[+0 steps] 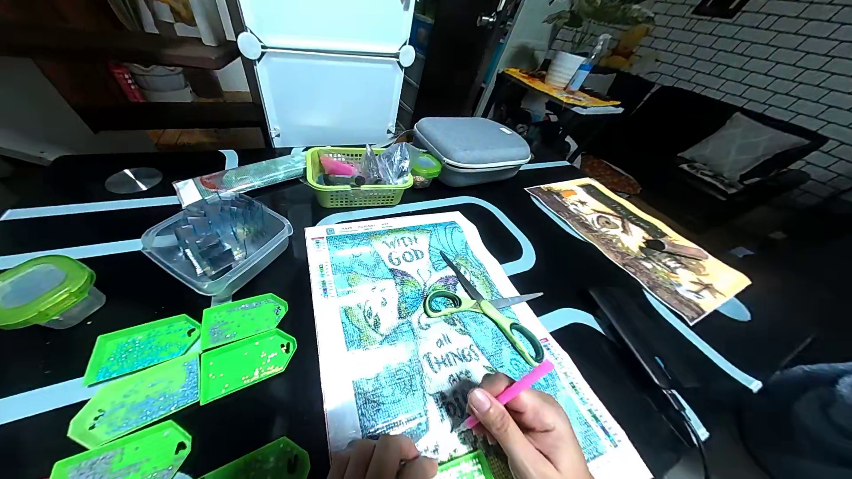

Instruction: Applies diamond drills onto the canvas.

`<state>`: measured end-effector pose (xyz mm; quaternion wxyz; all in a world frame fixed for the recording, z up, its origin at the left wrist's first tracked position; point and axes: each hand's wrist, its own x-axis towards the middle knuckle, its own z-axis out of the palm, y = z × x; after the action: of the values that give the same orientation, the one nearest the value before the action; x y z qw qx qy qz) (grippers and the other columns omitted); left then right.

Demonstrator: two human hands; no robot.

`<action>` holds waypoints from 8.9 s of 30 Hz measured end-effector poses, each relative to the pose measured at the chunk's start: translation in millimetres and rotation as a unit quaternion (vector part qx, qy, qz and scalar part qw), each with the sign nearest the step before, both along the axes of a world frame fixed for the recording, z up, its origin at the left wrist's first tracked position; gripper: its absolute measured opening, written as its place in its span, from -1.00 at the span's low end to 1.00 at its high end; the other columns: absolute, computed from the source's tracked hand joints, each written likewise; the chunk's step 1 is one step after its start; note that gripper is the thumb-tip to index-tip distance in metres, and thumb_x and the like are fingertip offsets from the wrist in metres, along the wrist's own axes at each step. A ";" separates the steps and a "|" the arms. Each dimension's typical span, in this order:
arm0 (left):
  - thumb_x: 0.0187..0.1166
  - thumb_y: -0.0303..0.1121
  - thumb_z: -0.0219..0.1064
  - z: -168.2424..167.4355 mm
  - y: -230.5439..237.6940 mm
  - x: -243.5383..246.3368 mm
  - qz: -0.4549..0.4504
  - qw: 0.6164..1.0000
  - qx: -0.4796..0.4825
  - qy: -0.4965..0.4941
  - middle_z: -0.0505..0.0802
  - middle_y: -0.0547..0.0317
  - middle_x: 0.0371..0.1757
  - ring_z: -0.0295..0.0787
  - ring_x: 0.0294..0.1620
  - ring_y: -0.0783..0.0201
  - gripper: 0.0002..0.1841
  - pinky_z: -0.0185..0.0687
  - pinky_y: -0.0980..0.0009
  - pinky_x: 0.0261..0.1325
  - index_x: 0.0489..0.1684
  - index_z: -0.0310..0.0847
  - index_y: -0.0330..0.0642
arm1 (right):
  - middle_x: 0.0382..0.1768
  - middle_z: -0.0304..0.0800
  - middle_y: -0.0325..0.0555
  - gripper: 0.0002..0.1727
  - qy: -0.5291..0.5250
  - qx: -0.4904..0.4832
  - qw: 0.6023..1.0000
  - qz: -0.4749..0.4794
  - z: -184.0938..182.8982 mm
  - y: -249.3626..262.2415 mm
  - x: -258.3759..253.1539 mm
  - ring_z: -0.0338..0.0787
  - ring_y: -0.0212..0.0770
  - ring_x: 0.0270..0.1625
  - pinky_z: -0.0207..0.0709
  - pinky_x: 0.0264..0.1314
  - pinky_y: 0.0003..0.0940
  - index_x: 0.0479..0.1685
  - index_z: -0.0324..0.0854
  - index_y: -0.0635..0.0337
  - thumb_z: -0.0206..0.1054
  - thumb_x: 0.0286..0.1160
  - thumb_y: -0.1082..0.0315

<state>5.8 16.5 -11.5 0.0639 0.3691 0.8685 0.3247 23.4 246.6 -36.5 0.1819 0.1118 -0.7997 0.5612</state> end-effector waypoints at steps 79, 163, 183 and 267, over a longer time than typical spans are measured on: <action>0.31 0.02 0.60 0.2 0.3 0.3 0.003 1.000 -0.008 0.003 0.86 -0.04 0.13 0.77 0.09 -0.06 -0.50 0.59 0.07 0.21 0.13 0.85 -0.10 | -0.49 0.68 -0.18 -0.65 0.045 0.108 0.993 -0.028 -2.8 0.7 3.3 0.69 -0.52 -0.40 0.58 -0.29 -0.66 -0.29 0.60 0.22 0.12 0.86 0.19; 0.33 0.01 0.59 0.2 -1.2 -0.7 -0.003 1.000 -0.005 -0.006 0.85 -0.07 0.14 0.76 0.09 -0.09 -0.50 0.60 0.05 0.19 0.14 0.84 -0.11 | -0.51 0.67 -0.16 -0.66 -0.007 0.044 0.999 -0.018 3.1 -0.7 30.4 0.69 -0.54 -0.41 0.56 -0.30 -0.67 -0.32 0.58 0.25 0.14 0.85 0.23; 0.30 0.00 0.61 0.5 -0.4 -0.3 0.002 1.000 -0.001 -0.006 0.86 -0.07 0.13 0.77 0.09 -0.08 -0.50 0.61 0.05 0.18 0.13 0.84 -0.12 | -0.43 0.79 -0.40 -0.73 -0.039 -0.062 0.997 -0.021 12.7 -3.3 9.2 0.74 -0.64 -0.38 0.63 -0.31 -0.71 -0.26 0.67 0.10 0.16 0.84 0.26; 0.30 0.00 0.61 -0.2 0.2 -0.1 0.006 1.000 -0.001 -0.008 0.86 -0.05 0.12 0.78 0.07 -0.05 -0.51 0.62 0.07 0.16 0.12 0.85 -0.11 | -0.51 0.70 -0.26 -0.67 0.027 0.039 0.999 -0.017 -5.4 -4.7 -4.0 0.70 -0.60 -0.42 0.59 -0.34 -0.72 -0.33 0.60 0.22 0.16 0.85 0.23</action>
<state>5.7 16.7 -11.7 0.0693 0.3614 0.8704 0.3272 19.4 241.9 -41.9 0.2085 0.1205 -0.8177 0.5229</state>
